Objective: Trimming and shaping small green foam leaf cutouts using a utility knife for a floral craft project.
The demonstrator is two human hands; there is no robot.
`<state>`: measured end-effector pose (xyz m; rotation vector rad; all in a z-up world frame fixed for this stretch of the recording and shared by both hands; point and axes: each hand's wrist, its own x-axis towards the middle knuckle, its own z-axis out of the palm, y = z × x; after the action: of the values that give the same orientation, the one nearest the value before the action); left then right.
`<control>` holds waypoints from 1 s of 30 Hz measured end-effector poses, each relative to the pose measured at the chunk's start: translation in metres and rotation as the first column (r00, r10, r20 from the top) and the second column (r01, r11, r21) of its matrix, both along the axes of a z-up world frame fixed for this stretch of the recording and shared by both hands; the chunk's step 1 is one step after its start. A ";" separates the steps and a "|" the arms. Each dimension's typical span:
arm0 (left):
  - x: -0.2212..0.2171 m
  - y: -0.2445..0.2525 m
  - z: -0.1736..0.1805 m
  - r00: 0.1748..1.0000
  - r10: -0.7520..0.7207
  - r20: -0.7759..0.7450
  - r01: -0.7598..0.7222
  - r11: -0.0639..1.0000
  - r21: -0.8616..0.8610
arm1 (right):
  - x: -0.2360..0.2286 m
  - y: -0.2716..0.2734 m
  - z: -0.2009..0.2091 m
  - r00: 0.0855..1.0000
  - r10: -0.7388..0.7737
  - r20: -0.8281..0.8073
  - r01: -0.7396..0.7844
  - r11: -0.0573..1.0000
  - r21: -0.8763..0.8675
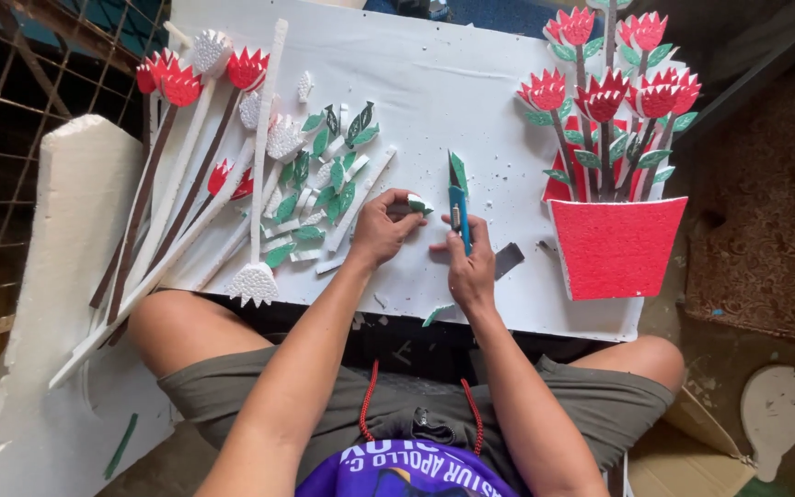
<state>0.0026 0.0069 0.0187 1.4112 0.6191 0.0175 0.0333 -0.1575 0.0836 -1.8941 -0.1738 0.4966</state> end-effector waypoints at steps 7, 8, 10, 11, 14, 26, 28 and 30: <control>0.001 -0.002 0.003 1.000 0.029 0.010 -0.029 1.000 -0.003 | 0.003 0.012 -0.002 0.998 0.055 0.019 -0.056 0.997 0.045; 0.001 -0.002 0.002 0.999 0.029 0.013 -0.029 1.000 -0.010 | 0.001 0.010 0.003 0.998 0.033 0.053 -0.032 0.999 -0.023; 0.000 -0.001 0.002 0.999 0.033 0.014 -0.033 0.999 -0.019 | -0.004 0.006 0.015 0.996 0.016 0.086 -0.008 0.996 -0.092; 0.000 0.000 0.003 0.999 0.033 0.022 -0.033 0.999 -0.018 | -0.007 0.002 0.020 0.991 0.043 0.125 -0.021 0.984 -0.176; 0.000 0.000 0.005 0.999 0.040 0.034 -0.040 0.999 -0.019 | -0.014 -0.008 0.035 0.980 0.109 0.164 -0.054 0.951 -0.305; 0.000 -0.002 -0.005 0.991 0.055 0.119 -0.063 0.996 0.067 | -0.024 -0.013 0.031 0.948 0.266 0.172 -0.165 0.879 -0.448; 0.001 0.000 -0.006 0.991 0.055 0.124 -0.066 0.994 0.086 | -0.024 -0.012 0.027 0.956 0.241 0.167 -0.153 0.896 -0.417; -0.001 -0.001 -0.003 0.995 0.040 0.087 -0.048 0.994 0.099 | -0.026 -0.013 0.027 0.957 0.241 0.162 -0.154 0.895 -0.419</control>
<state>0.0019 0.0059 0.0153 1.4869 0.5858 0.1450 0.0070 -0.1707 0.1105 -2.3509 -0.4375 0.4951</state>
